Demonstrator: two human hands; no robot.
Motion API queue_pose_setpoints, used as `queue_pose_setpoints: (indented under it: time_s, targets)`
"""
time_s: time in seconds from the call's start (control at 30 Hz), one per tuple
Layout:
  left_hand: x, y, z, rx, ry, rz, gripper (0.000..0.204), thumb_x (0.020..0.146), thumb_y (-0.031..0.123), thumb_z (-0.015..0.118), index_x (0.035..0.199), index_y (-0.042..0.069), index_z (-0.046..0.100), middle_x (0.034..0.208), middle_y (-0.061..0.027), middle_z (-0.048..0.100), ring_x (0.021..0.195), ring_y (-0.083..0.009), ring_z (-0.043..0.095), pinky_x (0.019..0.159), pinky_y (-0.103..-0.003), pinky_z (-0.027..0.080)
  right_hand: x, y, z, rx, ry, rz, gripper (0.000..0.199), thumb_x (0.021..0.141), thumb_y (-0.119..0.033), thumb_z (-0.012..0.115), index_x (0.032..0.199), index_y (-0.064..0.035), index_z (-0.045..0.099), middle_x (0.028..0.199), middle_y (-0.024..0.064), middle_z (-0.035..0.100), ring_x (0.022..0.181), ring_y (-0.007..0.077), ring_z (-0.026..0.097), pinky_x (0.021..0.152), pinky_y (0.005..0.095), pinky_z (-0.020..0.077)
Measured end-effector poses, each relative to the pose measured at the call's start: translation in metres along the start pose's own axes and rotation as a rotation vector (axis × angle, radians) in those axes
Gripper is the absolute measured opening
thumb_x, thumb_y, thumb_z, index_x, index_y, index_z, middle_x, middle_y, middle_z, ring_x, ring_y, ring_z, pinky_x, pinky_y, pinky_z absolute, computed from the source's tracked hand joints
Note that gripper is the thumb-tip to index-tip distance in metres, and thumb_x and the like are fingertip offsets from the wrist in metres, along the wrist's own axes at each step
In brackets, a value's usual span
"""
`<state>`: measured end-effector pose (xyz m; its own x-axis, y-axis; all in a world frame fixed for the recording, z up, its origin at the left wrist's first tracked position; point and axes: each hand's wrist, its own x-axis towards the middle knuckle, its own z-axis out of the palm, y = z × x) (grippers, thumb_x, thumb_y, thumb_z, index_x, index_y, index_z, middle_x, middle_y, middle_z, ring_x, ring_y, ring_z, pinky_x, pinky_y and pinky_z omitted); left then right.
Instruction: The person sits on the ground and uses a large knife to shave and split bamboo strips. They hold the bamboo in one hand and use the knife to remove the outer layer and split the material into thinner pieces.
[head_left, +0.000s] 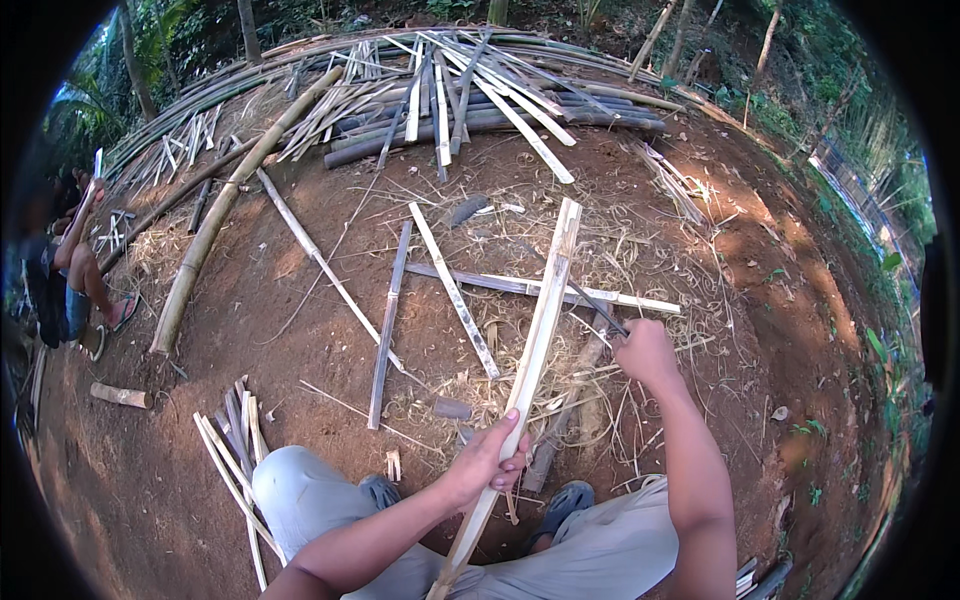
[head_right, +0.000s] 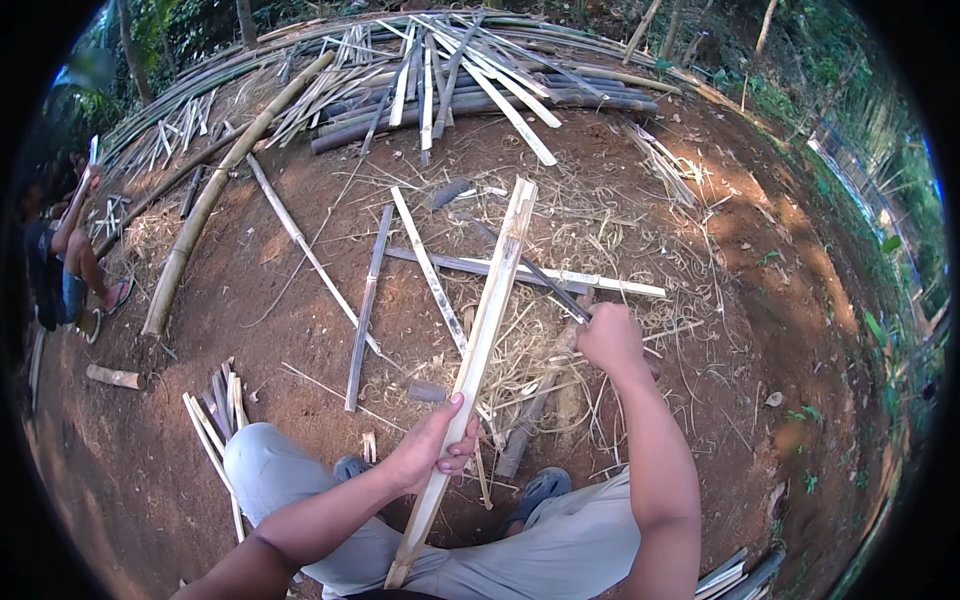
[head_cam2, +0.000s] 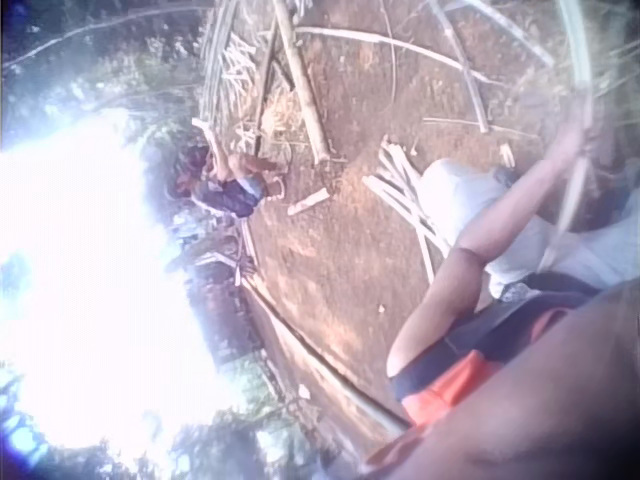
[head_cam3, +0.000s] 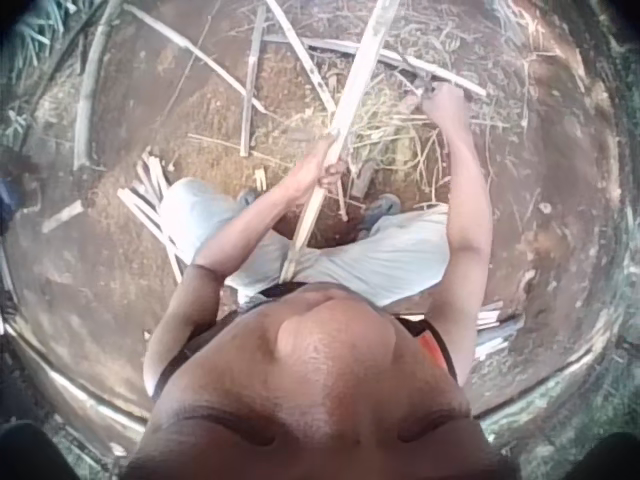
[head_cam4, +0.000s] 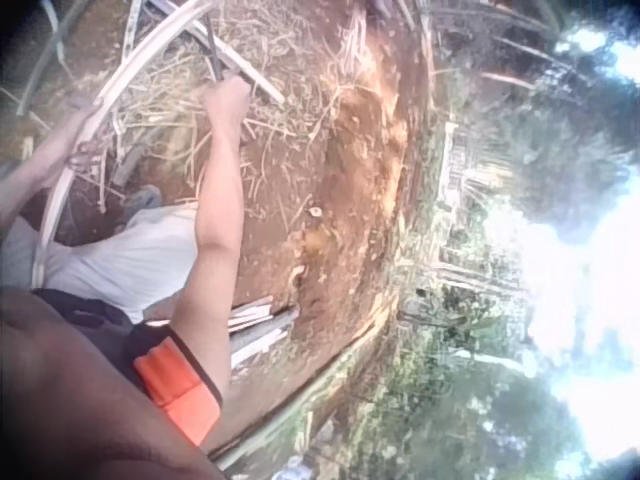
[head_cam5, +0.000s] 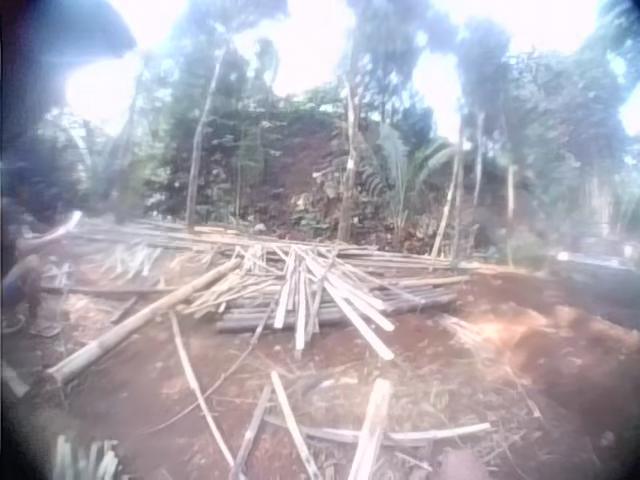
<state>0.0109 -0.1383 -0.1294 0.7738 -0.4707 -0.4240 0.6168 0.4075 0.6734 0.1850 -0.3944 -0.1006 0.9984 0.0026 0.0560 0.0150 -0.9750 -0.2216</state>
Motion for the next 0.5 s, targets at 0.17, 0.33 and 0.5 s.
queue_pose_setpoints:
  time_s: [0.17, 0.33, 0.5]
  targets:
    - [-0.006, 0.024, -0.016, 0.032, 0.148, 0.13, 0.053, 0.108, 0.055, 0.026, 0.096, 0.009, 0.05, 0.066, 0.003, 0.038, 0.049, -0.0069, 0.034, 0.047, -0.022, 0.032, -0.013, 0.006, -0.008, 0.228, -0.044, -0.071, 0.035, 0.086, -0.026, 0.073, 0.067, 0.0018, 0.061, 0.061, 0.0151, 0.062, 0.057, 0.0286, 0.063, 0.061, 0.0456, 0.0485]
    - [-0.018, 0.065, -0.032, -0.107, 0.224, 0.431, 0.057, 0.107, 0.058, 0.027, 0.097, 0.006, 0.049, 0.068, -0.0003, 0.045, 0.051, -0.0113, 0.045, 0.048, -0.025, 0.042, -0.055, -0.041, -0.006, 0.83, -0.42, 0.158, 0.038, 0.097, -0.032, 0.068, 0.075, -0.0019, 0.059, 0.054, -0.0025, 0.045, 0.045, 0.0084, 0.043, 0.044, 0.0323, 0.0358]
    - [-0.027, 0.079, -0.031, -0.124, 0.3, 0.532, 0.057, 0.107, 0.058, 0.024, 0.099, 0.008, 0.049, 0.07, -0.002, 0.048, 0.052, -0.0126, 0.048, 0.052, -0.026, 0.042, -0.102, -0.084, -0.006, 1.149, -0.618, 0.213, 0.032, 0.098, -0.032, 0.069, 0.09, -0.0024, 0.06, 0.056, -0.0055, 0.043, 0.043, 0.0051, 0.039, 0.04, 0.0259, 0.0343]
